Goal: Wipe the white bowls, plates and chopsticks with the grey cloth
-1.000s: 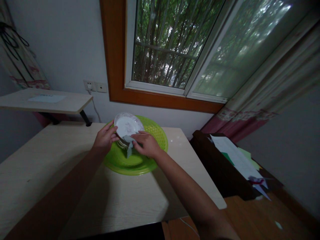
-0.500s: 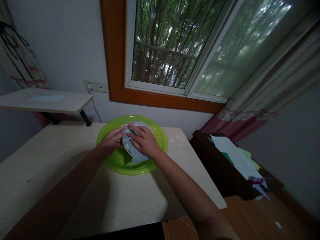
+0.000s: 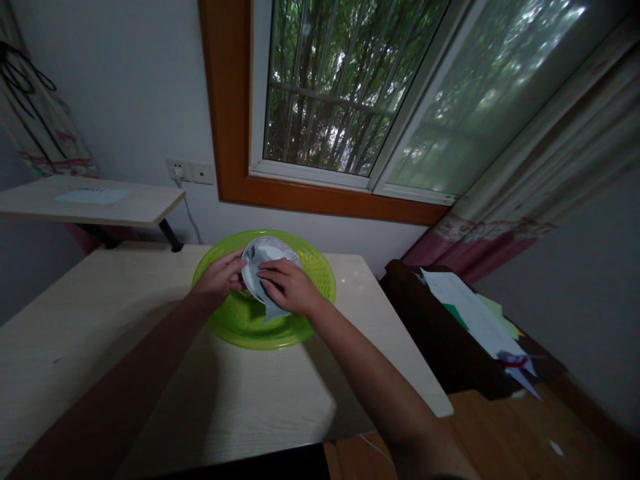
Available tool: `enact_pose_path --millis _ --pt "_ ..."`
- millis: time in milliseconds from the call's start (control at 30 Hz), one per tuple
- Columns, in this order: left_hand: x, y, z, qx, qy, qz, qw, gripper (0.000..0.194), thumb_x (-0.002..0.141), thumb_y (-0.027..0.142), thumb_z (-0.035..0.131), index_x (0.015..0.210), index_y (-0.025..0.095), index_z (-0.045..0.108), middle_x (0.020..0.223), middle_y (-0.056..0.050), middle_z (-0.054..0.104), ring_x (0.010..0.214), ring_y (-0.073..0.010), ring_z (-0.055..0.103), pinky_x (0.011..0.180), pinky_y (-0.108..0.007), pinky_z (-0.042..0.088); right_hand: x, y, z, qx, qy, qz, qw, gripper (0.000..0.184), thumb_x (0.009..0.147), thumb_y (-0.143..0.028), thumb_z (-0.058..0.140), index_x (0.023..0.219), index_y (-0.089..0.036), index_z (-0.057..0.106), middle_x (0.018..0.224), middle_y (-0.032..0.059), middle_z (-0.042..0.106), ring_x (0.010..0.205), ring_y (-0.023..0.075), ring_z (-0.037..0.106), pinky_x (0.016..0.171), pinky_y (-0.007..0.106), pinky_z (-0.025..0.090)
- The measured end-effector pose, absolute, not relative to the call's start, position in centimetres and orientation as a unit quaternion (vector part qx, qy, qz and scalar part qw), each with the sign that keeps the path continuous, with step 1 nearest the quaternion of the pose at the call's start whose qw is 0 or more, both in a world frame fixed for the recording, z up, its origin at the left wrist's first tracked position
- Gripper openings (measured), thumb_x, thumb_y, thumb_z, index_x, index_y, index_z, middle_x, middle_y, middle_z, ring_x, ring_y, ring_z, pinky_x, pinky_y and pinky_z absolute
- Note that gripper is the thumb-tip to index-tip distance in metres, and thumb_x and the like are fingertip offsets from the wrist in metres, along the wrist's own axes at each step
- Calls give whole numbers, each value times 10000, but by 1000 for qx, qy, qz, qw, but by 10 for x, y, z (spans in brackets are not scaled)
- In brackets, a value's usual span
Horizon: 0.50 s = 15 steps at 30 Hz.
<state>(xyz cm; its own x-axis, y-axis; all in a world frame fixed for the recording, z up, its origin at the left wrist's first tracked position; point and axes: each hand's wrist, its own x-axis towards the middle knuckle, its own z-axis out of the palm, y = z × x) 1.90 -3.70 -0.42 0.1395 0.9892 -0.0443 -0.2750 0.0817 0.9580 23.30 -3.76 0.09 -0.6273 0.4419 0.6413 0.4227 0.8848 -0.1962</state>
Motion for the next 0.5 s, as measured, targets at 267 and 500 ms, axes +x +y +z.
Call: enact_pose_path --millis 267,500 --pt "21 -39 -6 447 392 510 621 456 837 274 675 1286 193 661 960 -95 740 659 -174 671 576 -274 560 230 -35 2 -276 -910 -32 307 427 1023 -314 432 1417 -187 539 1419 96 578 1346 237 477 1163 453 381" --pt "22 -39 -1 420 409 532 611 523 816 219 673 1334 160 628 945 -107 748 654 -182 678 531 -265 552 230 -37 4 -459 -840 -116 264 452 1030 -366 419 1396 -144 563 1465 102 546 1399 324 368 1152 517 324"
